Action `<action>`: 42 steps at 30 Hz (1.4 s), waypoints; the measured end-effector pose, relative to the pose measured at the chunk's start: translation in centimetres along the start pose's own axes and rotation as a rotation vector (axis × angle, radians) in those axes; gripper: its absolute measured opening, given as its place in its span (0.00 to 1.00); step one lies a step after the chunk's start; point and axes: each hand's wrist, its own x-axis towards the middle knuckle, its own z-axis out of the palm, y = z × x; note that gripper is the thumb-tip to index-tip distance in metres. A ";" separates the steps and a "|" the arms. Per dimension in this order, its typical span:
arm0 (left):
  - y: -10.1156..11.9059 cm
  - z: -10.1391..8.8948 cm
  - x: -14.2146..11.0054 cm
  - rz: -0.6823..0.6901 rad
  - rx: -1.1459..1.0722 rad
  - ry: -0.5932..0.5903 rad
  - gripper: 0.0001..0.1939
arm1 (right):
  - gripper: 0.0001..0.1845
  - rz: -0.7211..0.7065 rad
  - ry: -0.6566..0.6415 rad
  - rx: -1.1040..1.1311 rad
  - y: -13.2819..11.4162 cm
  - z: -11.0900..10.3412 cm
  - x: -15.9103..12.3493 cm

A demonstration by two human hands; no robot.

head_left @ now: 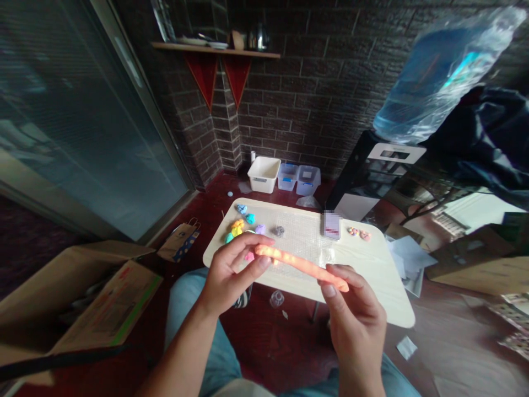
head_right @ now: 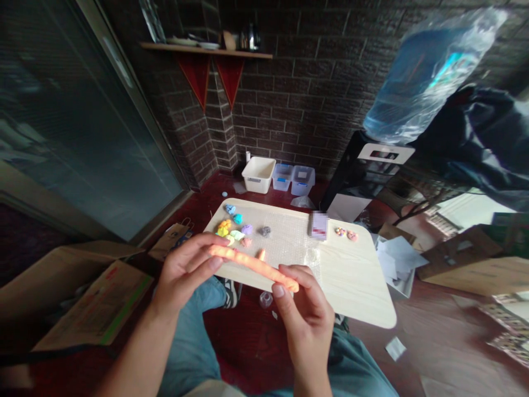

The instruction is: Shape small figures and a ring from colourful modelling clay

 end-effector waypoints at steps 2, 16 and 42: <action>0.0 -0.2 -0.1 -0.020 0.011 -0.011 0.11 | 0.12 -0.032 0.001 -0.031 -0.2 -0.1 0.0; -0.4 -0.2 -0.4 0.073 0.135 0.007 0.07 | 0.12 -0.150 -0.064 -0.145 -1.1 -0.1 0.0; -0.7 -1.2 0.1 0.150 0.283 -0.048 0.08 | 0.16 0.020 -0.009 0.025 -1.1 0.2 -0.4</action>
